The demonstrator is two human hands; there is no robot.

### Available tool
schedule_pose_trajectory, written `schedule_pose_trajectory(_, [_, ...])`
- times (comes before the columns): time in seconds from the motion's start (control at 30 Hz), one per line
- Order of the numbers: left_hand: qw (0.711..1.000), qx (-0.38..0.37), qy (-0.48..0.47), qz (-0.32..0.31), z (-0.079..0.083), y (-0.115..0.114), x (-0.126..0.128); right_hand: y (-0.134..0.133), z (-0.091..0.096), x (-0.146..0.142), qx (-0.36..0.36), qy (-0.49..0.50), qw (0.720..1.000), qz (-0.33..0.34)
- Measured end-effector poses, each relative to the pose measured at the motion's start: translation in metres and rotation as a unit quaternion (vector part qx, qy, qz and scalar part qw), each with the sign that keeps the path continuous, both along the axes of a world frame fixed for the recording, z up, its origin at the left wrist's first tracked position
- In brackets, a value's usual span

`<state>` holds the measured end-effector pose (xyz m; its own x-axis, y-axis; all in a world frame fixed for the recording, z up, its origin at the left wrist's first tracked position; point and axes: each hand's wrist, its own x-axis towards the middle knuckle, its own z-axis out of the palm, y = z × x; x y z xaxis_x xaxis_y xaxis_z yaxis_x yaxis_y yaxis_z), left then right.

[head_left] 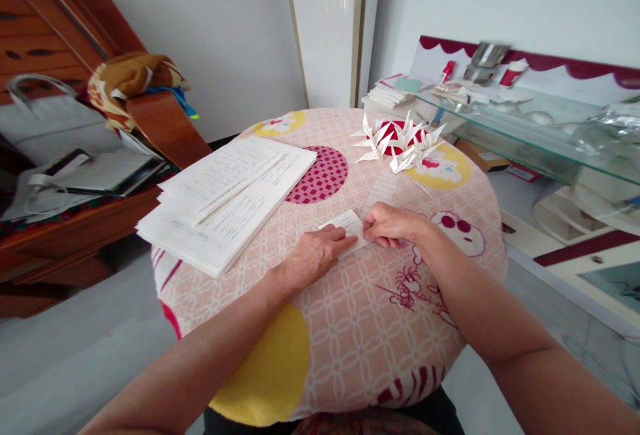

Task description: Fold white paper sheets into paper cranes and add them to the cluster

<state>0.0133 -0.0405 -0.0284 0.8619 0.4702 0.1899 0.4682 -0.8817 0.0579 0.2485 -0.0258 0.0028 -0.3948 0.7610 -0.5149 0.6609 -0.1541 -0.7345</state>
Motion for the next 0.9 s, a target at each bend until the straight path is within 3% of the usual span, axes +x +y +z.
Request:
schedule_pose_trajectory(0.27, [0.998, 0.049, 0.049, -0.004, 0.0022, -0.0005, 0.0031, -0.0009, 0.0031, -0.0012, 0.028, -0.029, 0.999, 0.011])
schedule_pose_trajectory(0.57, [0.995, 0.062, 0.081, -0.008, 0.0068, -0.0021, 0.007, -0.0016, 0.002, 0.0027, 0.015, 0.006, 1.0, -0.027])
schedule_pose_trajectory(0.9, [0.993, 0.068, 0.091, -0.01, 0.0068, -0.0016, 0.0083, 0.0006, -0.0016, -0.0044, 0.041, -0.064, 0.997, -0.024])
